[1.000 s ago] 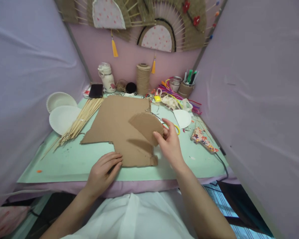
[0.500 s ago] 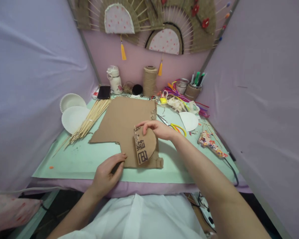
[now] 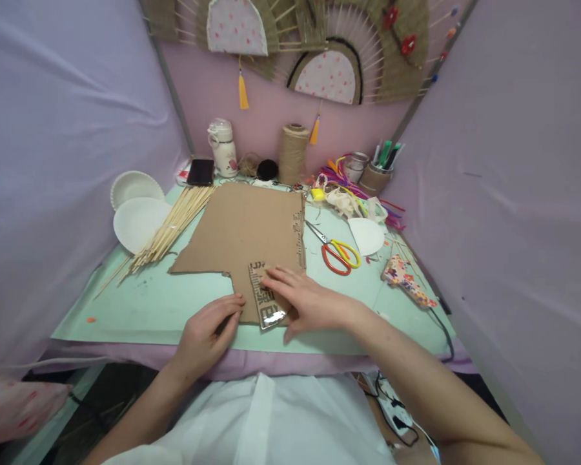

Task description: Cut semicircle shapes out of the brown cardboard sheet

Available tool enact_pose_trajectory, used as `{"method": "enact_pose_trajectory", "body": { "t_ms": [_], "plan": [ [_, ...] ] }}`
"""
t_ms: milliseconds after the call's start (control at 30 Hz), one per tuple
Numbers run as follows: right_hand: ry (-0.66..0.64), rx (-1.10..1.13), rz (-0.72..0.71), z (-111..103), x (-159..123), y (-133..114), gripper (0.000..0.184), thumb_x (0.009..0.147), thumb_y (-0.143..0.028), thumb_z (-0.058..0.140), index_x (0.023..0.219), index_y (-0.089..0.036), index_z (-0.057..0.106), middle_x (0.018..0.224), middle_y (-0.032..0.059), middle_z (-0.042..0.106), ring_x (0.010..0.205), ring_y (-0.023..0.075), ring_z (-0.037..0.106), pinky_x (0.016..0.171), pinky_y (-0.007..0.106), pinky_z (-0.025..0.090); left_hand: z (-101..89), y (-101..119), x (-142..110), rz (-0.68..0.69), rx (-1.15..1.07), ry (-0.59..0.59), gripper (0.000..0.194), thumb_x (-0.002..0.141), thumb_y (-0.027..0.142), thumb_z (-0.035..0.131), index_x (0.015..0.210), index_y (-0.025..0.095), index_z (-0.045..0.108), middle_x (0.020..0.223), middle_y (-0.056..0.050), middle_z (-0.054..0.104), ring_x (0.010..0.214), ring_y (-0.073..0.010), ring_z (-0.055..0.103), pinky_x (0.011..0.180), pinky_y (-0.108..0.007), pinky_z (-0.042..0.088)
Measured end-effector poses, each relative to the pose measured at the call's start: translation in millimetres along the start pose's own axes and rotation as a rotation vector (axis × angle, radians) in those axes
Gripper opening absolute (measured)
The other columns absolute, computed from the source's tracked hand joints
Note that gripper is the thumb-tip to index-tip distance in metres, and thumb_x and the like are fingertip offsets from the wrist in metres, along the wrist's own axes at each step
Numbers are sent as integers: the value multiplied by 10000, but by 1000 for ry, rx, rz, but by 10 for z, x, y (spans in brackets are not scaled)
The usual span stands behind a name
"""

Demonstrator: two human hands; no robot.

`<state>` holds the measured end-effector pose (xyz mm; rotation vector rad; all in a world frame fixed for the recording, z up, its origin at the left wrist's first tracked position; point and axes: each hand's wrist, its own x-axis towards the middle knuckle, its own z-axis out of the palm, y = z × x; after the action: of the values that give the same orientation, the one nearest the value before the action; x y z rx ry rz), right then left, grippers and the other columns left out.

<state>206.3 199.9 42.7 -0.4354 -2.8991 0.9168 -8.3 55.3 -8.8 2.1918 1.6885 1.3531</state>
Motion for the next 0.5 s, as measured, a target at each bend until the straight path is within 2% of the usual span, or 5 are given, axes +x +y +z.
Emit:
{"method": "enact_pose_trajectory", "body": {
  "t_ms": [133, 200, 300, 367, 500],
  "plan": [
    [169, -28, -74, 180, -165, -123, 497, 855, -317, 628, 1336, -244, 525, 1388, 114, 522, 1312, 268, 445, 1080, 480, 366, 0, 16, 6, 8, 12, 10, 175, 838, 80, 542, 960, 163, 636, 990, -88, 718, 1005, -195, 662, 907, -336, 537],
    [347, 15, -55, 36, -253, -203, 343, 910, -227, 519, 1239, -285, 595, 1226, 67, 648, 1152, 239, 586, 987, 435, 455, 0, 18, 8, 12, 14, 11, 179, 840, 82, 542, 965, 169, 636, 996, -85, 719, 1007, -194, 662, 909, -340, 536],
    [605, 81, 83, -400, -270, -333, 295, 880, -220, 575, 1154, -316, 631, 1042, 26, 701, 933, 235, 654, 837, 385, 502, 6, 12, 7, 7, 13, 11, 183, 845, 84, 540, 971, 177, 634, 1003, -80, 718, 1007, -191, 660, 911, -348, 536],
    [539, 132, 103, -692, -124, -379, 289, 826, -234, 654, 1103, -313, 653, 969, 3, 701, 847, 224, 650, 782, 355, 499, 11, 6, 5, 6, 7, 11, 181, 846, 83, 539, 970, 178, 632, 997, -79, 717, 1005, -190, 658, 909, -351, 537],
    [74, 46, -110, -848, 509, -300, 160, 842, -179, 589, 885, -259, 720, 878, 7, 681, 821, 190, 629, 764, 308, 477, 12, 7, -2, -5, -1, -5, 176, 850, 85, 531, 962, 181, 627, 1006, -85, 710, 1015, -197, 654, 912, -363, 536]
  ]
}}
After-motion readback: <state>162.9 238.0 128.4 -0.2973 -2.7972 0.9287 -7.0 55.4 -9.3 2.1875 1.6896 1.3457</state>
